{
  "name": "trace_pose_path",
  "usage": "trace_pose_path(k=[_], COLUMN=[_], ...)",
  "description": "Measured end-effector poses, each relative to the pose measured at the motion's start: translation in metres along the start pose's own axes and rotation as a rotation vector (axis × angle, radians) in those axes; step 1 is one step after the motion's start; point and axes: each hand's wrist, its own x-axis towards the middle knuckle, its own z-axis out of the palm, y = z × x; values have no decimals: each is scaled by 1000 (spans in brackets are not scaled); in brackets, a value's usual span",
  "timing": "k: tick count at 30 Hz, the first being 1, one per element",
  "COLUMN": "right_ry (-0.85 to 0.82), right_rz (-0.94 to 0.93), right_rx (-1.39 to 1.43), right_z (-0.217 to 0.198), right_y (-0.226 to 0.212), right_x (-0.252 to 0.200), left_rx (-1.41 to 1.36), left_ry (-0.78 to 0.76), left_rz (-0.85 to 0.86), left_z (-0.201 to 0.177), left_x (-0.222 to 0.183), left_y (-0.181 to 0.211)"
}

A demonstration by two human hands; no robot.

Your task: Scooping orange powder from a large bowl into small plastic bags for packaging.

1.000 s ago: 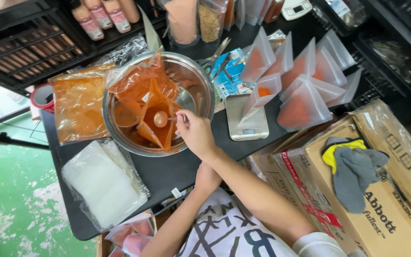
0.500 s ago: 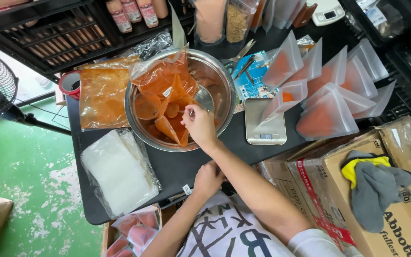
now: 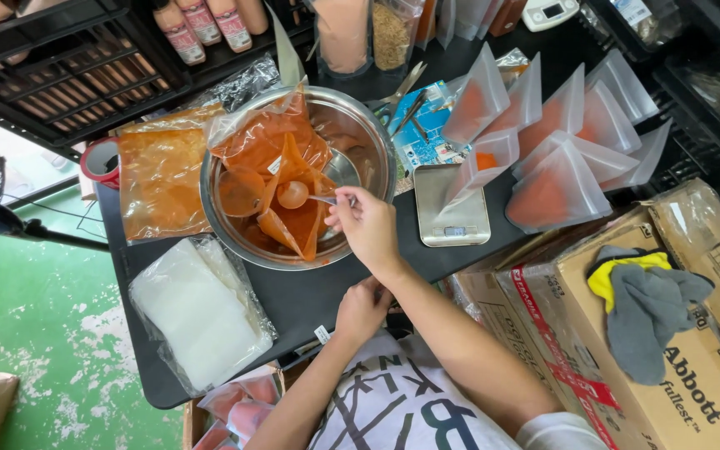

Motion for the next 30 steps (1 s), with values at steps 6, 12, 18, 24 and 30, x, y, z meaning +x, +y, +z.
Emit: trace_pose_path(k=[6, 12, 18, 24, 30], right_ry=[92, 158, 256, 550, 667], right_rz=[-31, -59, -32, -107, -55], right_rx=[132, 177, 203, 76, -301], right_z=[-33, -80, -109, -217, -278], right_y=[-28, -31, -22, -55, -118], right_x=[-25, -34, -42, -28, 0], left_rx=[-15, -30, -8, -23, -61], left_ry=[-48, -71, -112, -123, -132], left_rz=[7, 53, 76, 70, 101], left_z=[-10, 4, 13, 19, 18], left_x=[-1, 5, 11, 14, 16], left_y=[25, 27, 31, 29, 38])
